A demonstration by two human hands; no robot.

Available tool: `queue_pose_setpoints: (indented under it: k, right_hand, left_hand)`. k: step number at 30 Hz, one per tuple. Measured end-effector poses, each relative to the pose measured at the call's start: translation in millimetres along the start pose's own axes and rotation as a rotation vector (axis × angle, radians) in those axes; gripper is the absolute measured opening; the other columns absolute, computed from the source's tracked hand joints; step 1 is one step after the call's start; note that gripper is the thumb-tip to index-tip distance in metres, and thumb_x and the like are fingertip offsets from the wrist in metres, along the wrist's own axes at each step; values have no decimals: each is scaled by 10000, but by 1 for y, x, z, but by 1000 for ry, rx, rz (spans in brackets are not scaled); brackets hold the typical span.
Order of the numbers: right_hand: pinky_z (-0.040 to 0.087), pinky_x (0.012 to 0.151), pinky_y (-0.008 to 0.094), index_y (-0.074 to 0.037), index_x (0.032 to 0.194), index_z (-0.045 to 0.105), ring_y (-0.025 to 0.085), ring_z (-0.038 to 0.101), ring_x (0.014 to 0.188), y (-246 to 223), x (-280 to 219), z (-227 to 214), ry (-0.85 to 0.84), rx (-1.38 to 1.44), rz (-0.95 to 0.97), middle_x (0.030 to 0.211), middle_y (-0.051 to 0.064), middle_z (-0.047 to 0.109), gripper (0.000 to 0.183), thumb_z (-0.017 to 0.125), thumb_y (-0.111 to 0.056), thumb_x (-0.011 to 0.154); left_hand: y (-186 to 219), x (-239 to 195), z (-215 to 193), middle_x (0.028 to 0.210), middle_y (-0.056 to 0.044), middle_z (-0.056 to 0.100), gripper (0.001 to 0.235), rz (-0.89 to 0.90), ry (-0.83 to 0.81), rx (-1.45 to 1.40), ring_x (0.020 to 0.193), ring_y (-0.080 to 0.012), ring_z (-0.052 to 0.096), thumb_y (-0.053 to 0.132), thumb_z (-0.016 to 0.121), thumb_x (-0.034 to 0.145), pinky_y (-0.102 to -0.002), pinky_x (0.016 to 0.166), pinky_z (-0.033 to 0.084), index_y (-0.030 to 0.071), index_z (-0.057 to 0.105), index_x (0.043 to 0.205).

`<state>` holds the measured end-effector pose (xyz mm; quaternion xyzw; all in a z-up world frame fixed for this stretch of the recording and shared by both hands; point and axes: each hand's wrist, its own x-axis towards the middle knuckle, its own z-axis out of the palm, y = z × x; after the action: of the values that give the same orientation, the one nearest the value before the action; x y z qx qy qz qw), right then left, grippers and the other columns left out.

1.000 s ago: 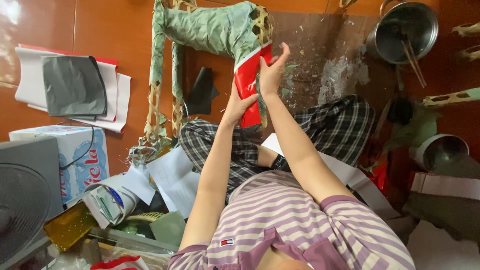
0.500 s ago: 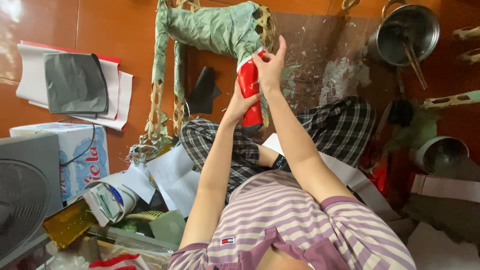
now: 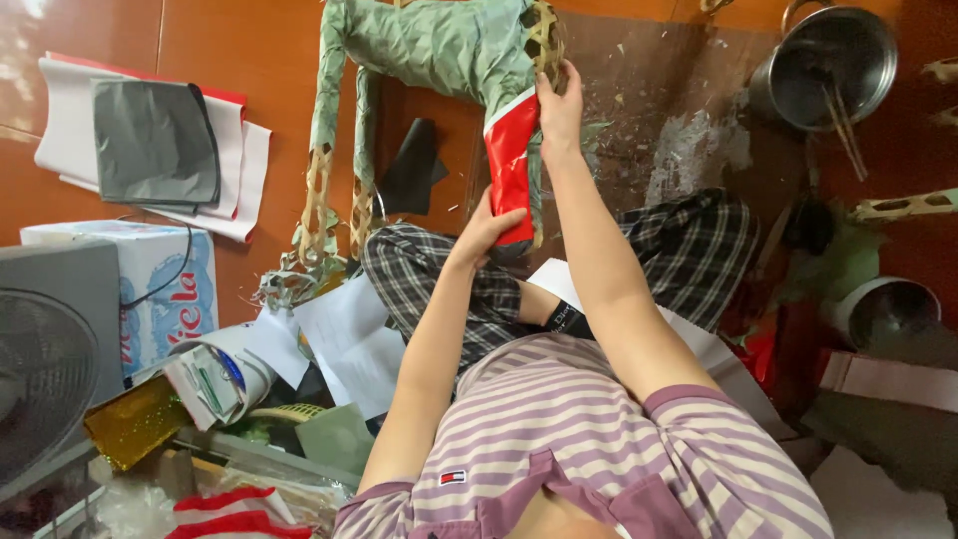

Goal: Wrapping colored paper and adhesive strips around the body and legs of a craft giraffe figurine.

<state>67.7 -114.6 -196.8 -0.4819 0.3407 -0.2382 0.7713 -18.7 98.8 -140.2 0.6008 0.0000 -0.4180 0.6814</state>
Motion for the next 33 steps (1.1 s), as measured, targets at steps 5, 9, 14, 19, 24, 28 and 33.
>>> queue_pose_setpoints:
  k: [5, 9, 14, 19, 24, 28, 33]
  right_hand:
    - [555, 791, 343, -50, 1401, 497, 182, 660, 905, -57, -37, 9, 4, -142, 52, 1024, 73, 702, 481, 679, -170, 972]
    - [537, 768, 308, -7, 1129, 631, 148, 576, 837, -22, -33, -8, -60, -304, -312, 922, 35, 623, 219, 743, -154, 1012]
    - [553, 724, 290, -23, 1014, 651, 130, 623, 804, -1, -11, -15, -82, -87, -29, 908, 35, 688, 175, 726, -176, 978]
    - [407, 579, 263, -52, 1047, 661, 90, 535, 708, -20, -50, -53, -48, -65, 86, 886, -1, 648, 245, 690, -294, 1021]
    - [553, 566, 356, -169, 1206, 635, 139, 635, 630, -47, -167, -82, -377, 39, 778, 895, -10, 730, 493, 396, -572, 1052]
    - [625, 692, 415, -183, 1365, 502, 182, 681, 791, -58, -217, -77, -451, 268, 802, 1088, 22, 724, 479, 404, -524, 1044]
    - [647, 765, 384, -202, 1568, 328, 211, 706, 988, -84, -204, -55, -415, 117, 439, 1279, 113, 638, 570, 549, -312, 1054]
  left_hand:
    - [18, -24, 15, 1279, -161, 627, 793, -112, -39, -327, 1053, -246, 683, 142, 762, 884, -404, 895, 599, 56, 337, 1548]
    - [0, -23, 10, 1288, -145, 640, 776, -104, -96, -457, 1086, -244, 693, 125, 755, 899, -405, 920, 595, 76, 343, 1555]
    - [-3, -22, 8, 1310, -169, 593, 836, -90, -153, -484, 1089, -285, 682, 186, 764, 909, -455, 927, 610, 128, 268, 1580]
    - [12, -56, -36, 1525, -197, 528, 867, -123, -118, -764, 1263, -297, 670, 524, 598, 1011, -450, 1013, 598, 154, 197, 1685]
    - [55, -170, -143, 1051, -196, 696, 378, 436, 686, 2, 853, -214, 695, 179, 629, 1033, -339, 759, 584, -60, 622, 1325]
    - [41, -186, -224, 1148, -189, 648, 369, 554, 1034, 555, 970, -208, 649, 201, 648, 1081, -329, 841, 564, -28, 595, 1365]
    - [46, -125, -215, 1287, -127, 632, 412, 389, 648, 2, 1072, -188, 649, 188, 485, 1114, -318, 871, 578, 6, 475, 1483]
